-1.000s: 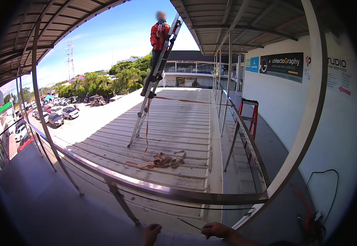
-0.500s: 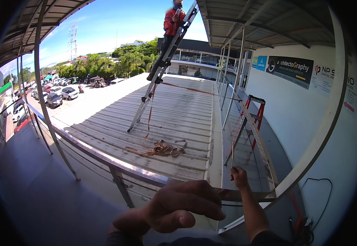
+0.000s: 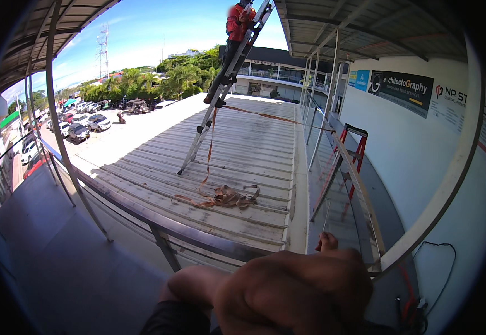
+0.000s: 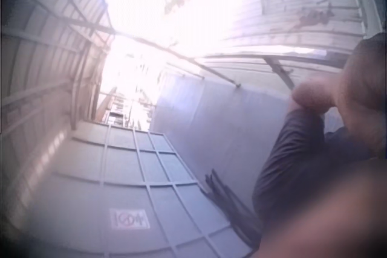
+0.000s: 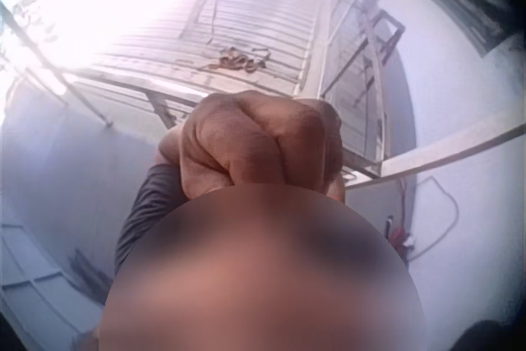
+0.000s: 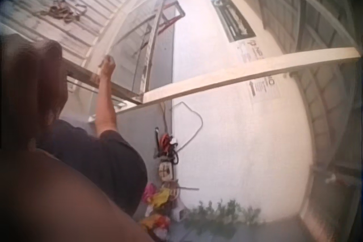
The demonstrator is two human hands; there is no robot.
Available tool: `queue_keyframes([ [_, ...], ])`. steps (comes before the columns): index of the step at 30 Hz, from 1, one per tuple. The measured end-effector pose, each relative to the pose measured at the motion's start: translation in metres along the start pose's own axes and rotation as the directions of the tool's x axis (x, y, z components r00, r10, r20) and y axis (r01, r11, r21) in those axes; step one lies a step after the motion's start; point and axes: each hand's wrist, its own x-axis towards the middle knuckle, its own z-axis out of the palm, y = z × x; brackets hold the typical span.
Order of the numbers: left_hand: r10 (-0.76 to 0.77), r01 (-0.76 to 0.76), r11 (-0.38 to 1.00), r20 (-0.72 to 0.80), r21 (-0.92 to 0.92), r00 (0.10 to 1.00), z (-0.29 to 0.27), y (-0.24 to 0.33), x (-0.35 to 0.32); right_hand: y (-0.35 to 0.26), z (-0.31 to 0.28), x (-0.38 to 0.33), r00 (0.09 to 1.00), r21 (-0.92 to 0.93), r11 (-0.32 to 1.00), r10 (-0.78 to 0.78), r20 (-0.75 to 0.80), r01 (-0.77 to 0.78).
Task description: The person walks from an office to an outdoor covered area and rummages through a yellow bin of tools and parts. They pick up and inspect several small white cylindrical objects and other items, then place them back into the bin.
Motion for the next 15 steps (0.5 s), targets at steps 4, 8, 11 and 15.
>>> queue_keyframes([
  [4, -0.470, 0.502, 0.720, -0.195, 0.480, 0.861, -0.012, 0.038, -0.057, 0.010, -0.003, 0.002, 0.997, 0.043, 0.997, -0.071, 0.014, 0.070],
  [8, -0.605, 0.691, 0.040, -0.533, 0.722, 0.592, -0.071, 0.008, -0.168, 0.023, -0.006, -0.001, 0.982, 0.087, 0.979, -0.189, 0.029, 0.186],
  [11, -0.563, 0.670, -0.359, -0.723, 0.650, 0.400, -0.106, -0.004, -0.254, 0.009, -0.001, -0.005, 0.991, -0.001, 0.991, -0.136, -0.009, 0.136],
  [15, -0.621, 0.545, -0.586, -0.765, 0.599, 0.172, -0.126, 0.007, -0.326, -0.067, 0.012, -0.003, 0.986, 0.211, 0.964, -0.164, -0.014, 0.163],
])
